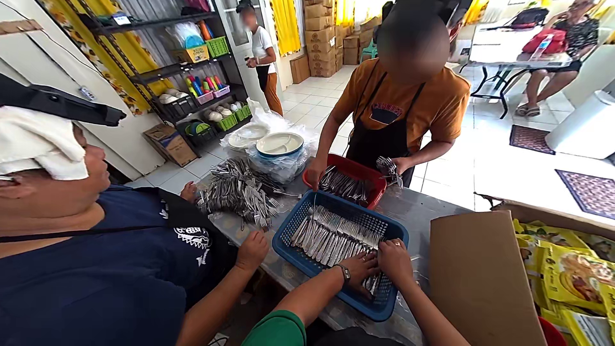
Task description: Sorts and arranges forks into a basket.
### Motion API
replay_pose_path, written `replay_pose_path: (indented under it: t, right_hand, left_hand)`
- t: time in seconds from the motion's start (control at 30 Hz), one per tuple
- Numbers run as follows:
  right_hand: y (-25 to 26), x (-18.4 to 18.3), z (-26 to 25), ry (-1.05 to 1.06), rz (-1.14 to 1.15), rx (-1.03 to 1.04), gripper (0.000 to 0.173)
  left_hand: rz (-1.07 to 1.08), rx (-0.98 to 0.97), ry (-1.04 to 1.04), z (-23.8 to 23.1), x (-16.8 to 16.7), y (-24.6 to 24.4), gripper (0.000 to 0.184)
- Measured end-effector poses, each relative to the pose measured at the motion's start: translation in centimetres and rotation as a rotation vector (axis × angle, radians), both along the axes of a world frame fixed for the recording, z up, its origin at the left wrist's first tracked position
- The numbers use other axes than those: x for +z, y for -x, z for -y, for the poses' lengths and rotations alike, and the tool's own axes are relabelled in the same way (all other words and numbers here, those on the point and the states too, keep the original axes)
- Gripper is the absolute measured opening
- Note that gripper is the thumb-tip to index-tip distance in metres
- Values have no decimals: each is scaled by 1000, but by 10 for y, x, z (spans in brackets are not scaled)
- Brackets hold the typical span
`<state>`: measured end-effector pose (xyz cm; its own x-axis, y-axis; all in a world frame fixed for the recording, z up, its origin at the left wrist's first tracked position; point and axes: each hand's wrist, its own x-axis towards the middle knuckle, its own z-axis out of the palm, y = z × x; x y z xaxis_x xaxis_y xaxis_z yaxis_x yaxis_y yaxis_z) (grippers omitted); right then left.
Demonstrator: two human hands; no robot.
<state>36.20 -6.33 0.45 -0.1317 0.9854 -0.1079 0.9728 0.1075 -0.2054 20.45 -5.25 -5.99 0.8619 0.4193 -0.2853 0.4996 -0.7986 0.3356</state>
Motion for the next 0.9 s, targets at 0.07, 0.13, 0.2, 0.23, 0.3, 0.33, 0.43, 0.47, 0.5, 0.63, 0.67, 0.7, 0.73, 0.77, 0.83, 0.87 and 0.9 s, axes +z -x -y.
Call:
replay_pose_path:
  t: [0.07,0.13,0.2,0.23,0.3,0.33,0.43,0.47,0.5,0.63,0.67,0.7,0.73,0.77,0.83,0.87,0.9]
  right_hand:
    - [-1,1,1,-5,-28,8,29]
    - [-1,2,1,-11,-38,11,29]
    - [0,2,1,-3,-25,8,30]
    - [0,2,1,1,-16,7,30]
    - [0,2,1,2,-12,8,30]
    - [0,1,0,0,-10,9,29]
    - [-1,-1,0,0,-11,9,30]
    - [-1,-1,1,1,-11,8,30]
    - [-1,-1,0,8,-6,7,30]
    - [0,-1,0,12,14,8,30]
    - [0,0,-1,15,16,10,30]
    - [0,0,-1,19,17,12,30]
    - [0,0,-1,24,14,11,30]
    - [0,0,-1,27,12,9,30]
    - [0,0,-1,30,14,8,30]
    - [0,0,-1,34,18,7,31]
    - [0,0,-1,36,22,5,31]
  left_hand:
    - [21,1,-9,2,0,0,95]
    - [16,5,0,3,4,-2,89]
    - [-10,11,8,3,6,-3,84]
    - [-24,10,10,3,5,-4,83]
    - [-34,14,7,3,4,-5,83]
    - [-33,16,5,3,3,-5,84]
    - [-29,14,-5,3,3,-5,89]
    - [-29,12,-8,3,3,-5,92]
    - [-30,11,-11,3,4,-5,92]
    - [-40,2,-18,4,5,-6,84]
    - [-40,1,-13,3,5,-6,85]
    - [-41,1,-13,3,5,-6,87]
    - [-39,1,-22,2,4,-6,89]
    - [-30,0,-29,2,4,-5,93]
    - [-24,-1,-32,1,3,-5,98]
    - [-21,1,-28,1,3,-4,95]
    - [-19,4,-26,1,3,-4,91]
